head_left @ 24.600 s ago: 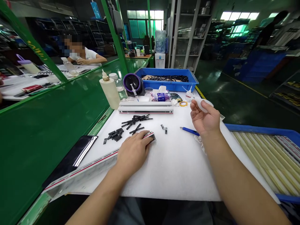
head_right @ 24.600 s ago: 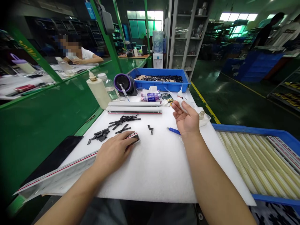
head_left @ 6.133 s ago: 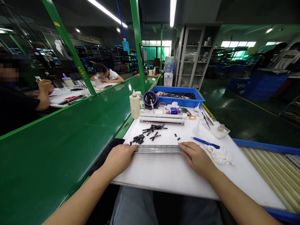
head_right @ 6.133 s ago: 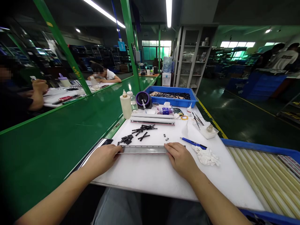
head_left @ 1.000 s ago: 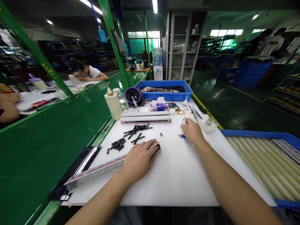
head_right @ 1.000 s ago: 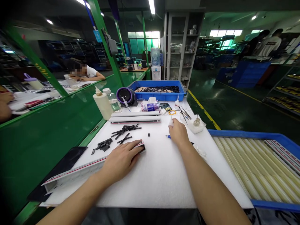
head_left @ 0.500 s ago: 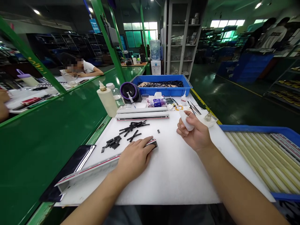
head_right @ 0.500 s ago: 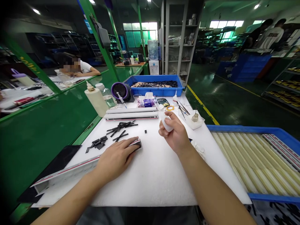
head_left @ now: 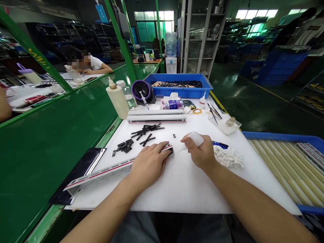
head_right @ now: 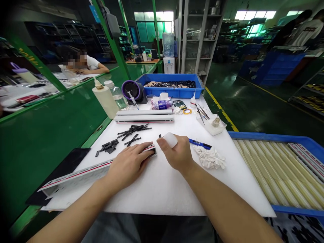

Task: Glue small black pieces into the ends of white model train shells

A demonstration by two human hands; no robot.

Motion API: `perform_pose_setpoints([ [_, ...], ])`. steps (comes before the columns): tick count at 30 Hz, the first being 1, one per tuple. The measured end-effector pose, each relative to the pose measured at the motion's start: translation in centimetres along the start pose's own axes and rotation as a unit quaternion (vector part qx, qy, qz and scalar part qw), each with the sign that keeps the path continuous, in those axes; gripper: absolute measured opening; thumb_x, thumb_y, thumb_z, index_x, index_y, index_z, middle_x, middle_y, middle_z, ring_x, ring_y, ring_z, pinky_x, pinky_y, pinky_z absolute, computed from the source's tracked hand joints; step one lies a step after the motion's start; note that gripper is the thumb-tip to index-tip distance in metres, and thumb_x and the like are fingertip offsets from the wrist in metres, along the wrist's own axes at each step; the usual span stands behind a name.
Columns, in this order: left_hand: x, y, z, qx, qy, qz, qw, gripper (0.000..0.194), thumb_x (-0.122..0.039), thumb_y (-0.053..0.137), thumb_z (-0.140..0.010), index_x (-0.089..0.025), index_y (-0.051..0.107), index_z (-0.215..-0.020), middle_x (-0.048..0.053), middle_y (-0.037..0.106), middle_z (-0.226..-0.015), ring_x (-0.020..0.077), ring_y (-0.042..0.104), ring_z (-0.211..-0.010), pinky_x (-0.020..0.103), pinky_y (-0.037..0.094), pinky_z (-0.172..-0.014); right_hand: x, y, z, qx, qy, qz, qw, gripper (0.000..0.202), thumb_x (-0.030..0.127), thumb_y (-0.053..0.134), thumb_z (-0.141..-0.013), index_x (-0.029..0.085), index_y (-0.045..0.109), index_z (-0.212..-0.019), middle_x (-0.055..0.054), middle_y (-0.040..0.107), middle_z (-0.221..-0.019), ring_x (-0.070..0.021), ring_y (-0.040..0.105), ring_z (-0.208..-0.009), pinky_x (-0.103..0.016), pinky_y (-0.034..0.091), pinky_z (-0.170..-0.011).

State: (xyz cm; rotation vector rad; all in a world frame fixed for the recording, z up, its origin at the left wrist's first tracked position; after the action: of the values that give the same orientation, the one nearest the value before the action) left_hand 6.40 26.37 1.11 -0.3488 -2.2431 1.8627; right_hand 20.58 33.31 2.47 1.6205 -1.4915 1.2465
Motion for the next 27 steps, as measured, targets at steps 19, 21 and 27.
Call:
perform_pose_setpoints([
  [19, 0.0, 0.3, -0.1, 0.003, -0.005, -0.004, 1.0, 0.03, -0.027, 0.044, -0.094, -0.028, 0.064, -0.117, 0.003, 0.055, -0.137, 0.0257, 0.06, -0.11, 0.045, 0.05, -0.09, 0.5, 1.2, 0.0, 0.009, -0.061, 0.125, 0.99, 0.046, 0.054, 0.051, -0.091, 0.018, 0.064, -0.066, 0.001, 0.054, -0.05, -0.012, 0.05, -0.049, -0.026, 0.04, -0.051],
  [21, 0.0, 0.3, -0.1, 0.002, -0.004, -0.006, 1.0, 0.03, -0.027, 0.044, -0.094, -0.028, 0.064, -0.117, 0.003, 0.055, -0.137, 0.0255, 0.059, -0.11, 0.045, 0.049, -0.09, 0.5, 1.3, 0.0, 0.012, -0.062, 0.124, 0.99, 0.045, 0.053, 0.05, -0.091, 0.018, 0.064, -0.066, 0.001, 0.054, -0.05, -0.0118, 0.05, -0.048, -0.026, 0.04, -0.051],
  [27, 0.0, 0.2, -0.1, -0.008, -0.006, 0.003, 1.0, 0.03, -0.027, 0.044, -0.094, -0.028, 0.065, -0.115, 0.003, 0.056, -0.136, 0.0251, 0.06, -0.109, 0.044, 0.05, -0.089, 0.4, 1.4, 0.0, 0.017, -0.056, 0.122, 0.991, 0.046, 0.054, 0.05, -0.091, 0.018, 0.063, -0.065, 0.001, 0.055, -0.051, -0.0116, 0.05, -0.048, -0.026, 0.039, -0.051],
])
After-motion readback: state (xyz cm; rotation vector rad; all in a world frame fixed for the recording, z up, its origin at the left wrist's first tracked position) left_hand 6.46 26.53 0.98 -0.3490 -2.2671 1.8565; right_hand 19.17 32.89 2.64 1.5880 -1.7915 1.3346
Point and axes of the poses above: each hand's wrist, its own z-axis away from the middle knuckle, its own y-axis out of the palm, x = y × z, the point moved 8 cm from there along -z, towards the middle knuckle
